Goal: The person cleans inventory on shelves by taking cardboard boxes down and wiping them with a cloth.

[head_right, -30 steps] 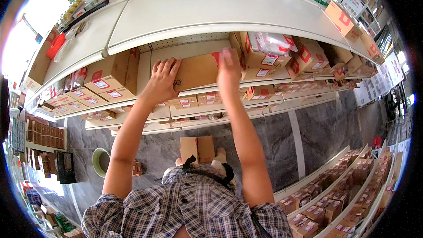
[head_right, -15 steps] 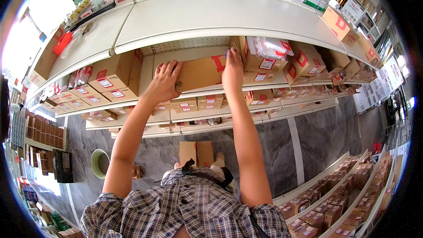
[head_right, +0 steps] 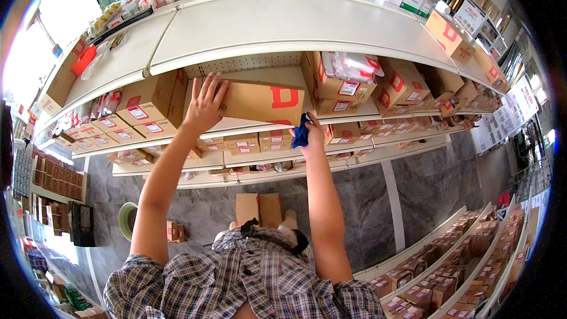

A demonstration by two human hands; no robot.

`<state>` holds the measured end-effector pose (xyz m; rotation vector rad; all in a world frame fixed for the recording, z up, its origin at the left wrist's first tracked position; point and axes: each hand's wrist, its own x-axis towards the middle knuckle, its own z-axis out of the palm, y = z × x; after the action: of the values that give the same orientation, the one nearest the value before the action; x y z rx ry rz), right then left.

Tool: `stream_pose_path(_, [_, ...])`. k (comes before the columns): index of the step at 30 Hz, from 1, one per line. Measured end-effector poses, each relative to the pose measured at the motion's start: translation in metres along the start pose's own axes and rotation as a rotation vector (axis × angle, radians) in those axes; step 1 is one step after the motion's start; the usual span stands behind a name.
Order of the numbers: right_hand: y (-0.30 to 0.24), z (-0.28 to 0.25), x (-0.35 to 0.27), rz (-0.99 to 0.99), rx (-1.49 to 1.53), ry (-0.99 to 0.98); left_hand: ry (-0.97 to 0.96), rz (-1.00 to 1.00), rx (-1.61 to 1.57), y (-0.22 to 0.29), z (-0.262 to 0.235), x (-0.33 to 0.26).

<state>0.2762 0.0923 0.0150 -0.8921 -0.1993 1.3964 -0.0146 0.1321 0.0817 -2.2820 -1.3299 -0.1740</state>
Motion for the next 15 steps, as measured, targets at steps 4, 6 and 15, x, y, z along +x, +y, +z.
stream_pose_path(4, [0.009, 0.003, 0.0, -0.06, -0.383, -0.024, -0.229, -0.001, -0.108, 0.079, -0.036, 0.004])
stream_pose_path(6, [0.013, -0.008, 0.003, -0.084, -0.337, -0.047, -0.117, 0.089, -0.263, 0.11, -0.048, 0.017])
stream_pose_path(15, [0.051, -0.028, -0.016, -0.23, -0.292, -0.112, 0.419, 0.296, -0.123, 0.164, 0.03, -0.015])
